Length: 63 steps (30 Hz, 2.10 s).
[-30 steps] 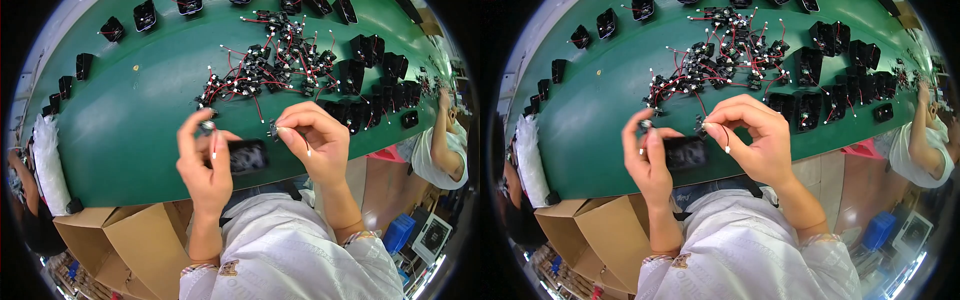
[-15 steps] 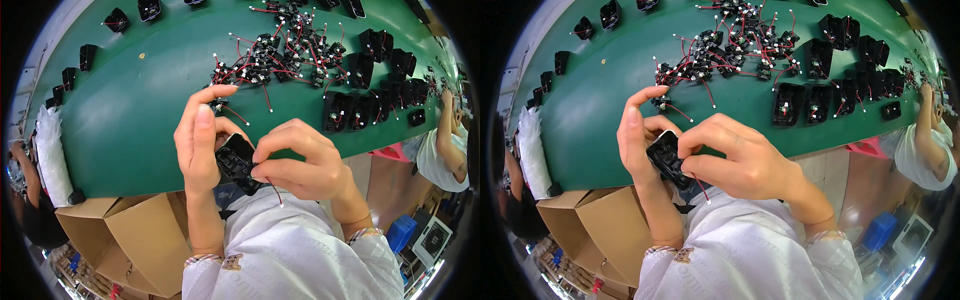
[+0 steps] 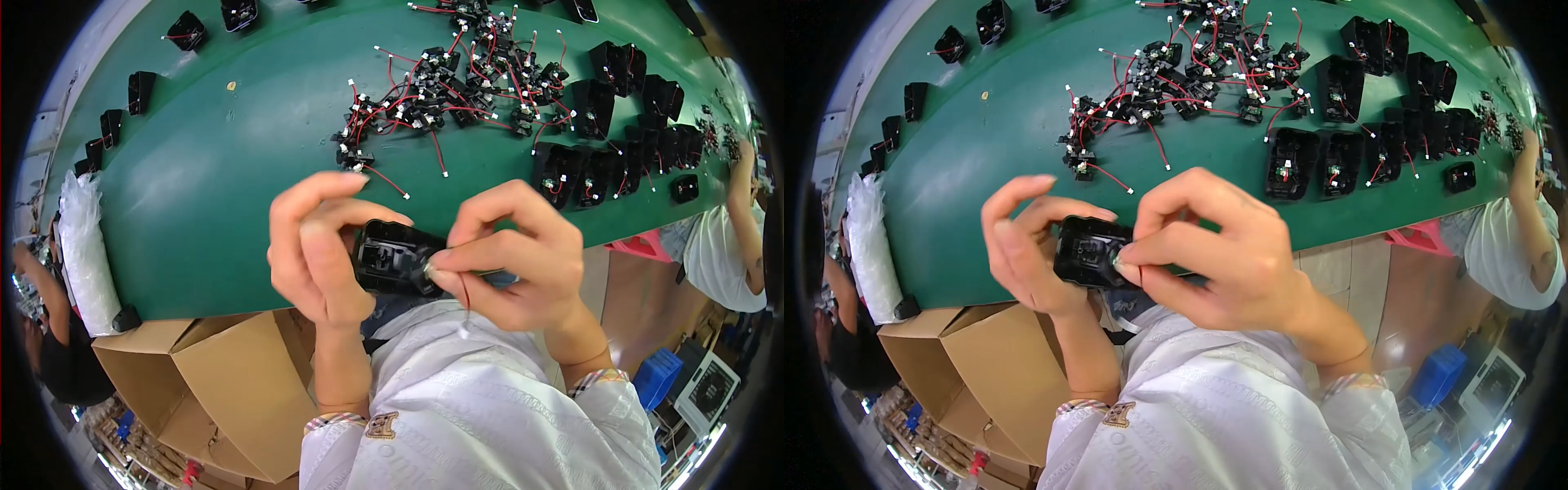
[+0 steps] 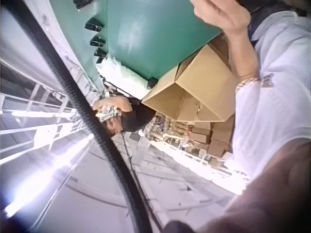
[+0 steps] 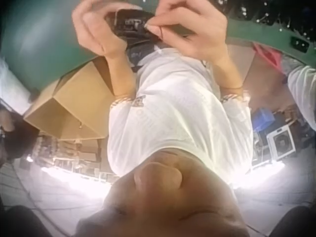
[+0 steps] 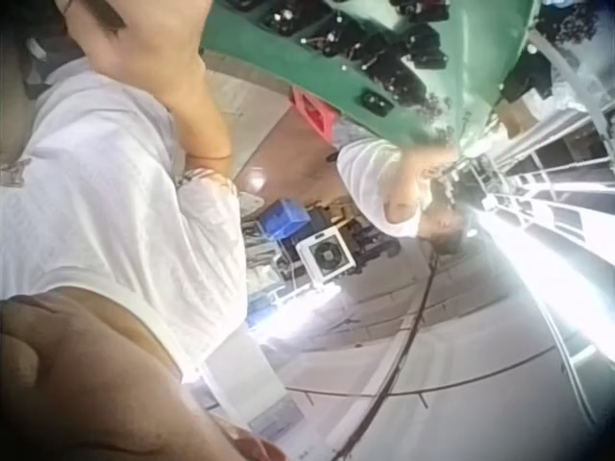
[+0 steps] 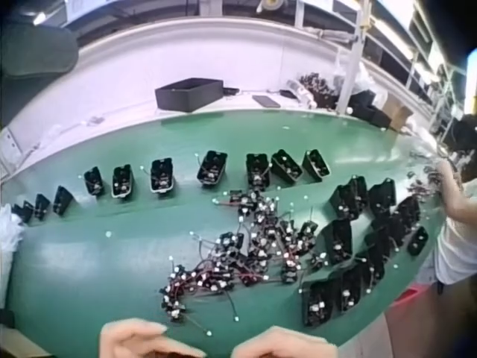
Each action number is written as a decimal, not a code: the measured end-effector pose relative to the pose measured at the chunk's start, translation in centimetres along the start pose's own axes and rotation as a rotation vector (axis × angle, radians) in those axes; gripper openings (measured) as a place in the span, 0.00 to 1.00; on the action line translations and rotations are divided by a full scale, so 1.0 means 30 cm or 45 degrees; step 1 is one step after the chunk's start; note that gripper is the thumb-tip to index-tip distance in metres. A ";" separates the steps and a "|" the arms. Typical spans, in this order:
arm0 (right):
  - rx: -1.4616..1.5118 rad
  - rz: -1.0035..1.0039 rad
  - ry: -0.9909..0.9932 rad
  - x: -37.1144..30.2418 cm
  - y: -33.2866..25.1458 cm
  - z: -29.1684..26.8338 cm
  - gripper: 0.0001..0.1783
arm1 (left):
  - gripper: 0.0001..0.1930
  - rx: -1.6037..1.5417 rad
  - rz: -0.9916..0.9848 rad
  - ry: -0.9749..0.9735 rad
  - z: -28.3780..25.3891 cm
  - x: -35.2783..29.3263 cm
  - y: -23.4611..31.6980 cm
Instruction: The person inserts wired electronic components into black plastic housings by hand on a production line.
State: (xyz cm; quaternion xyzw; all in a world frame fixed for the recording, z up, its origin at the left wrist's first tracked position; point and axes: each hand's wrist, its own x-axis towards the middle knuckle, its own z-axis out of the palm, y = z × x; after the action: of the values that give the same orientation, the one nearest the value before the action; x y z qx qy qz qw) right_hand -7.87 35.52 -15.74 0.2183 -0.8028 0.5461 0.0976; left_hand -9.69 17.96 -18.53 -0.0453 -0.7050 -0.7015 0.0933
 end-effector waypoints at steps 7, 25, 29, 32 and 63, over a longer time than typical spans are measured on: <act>-0.145 -0.014 0.128 -0.019 0.002 0.000 0.11 | 0.23 0.431 0.335 0.119 0.024 -0.033 0.034; -0.312 0.190 -0.005 -0.028 -0.033 0.017 0.12 | 0.10 0.353 0.633 0.070 0.042 -0.055 0.003; -0.291 0.240 -0.045 -0.025 -0.041 -0.007 0.12 | 0.09 0.393 0.650 -0.078 0.048 -0.044 0.013; -0.260 0.271 -0.094 -0.030 -0.038 -0.012 0.13 | 0.09 0.258 0.602 0.030 0.056 -0.045 -0.022; 0.993 0.563 0.053 -0.078 0.101 -0.110 0.19 | 0.15 -0.521 -0.590 -0.451 0.100 0.038 0.058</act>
State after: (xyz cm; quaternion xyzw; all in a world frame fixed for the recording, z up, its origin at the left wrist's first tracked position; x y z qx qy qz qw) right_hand -7.44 40.06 -17.92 0.0510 -0.5622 0.8200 -0.0948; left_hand -10.67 20.90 -16.59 -0.0231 -0.5467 -0.8120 -0.2030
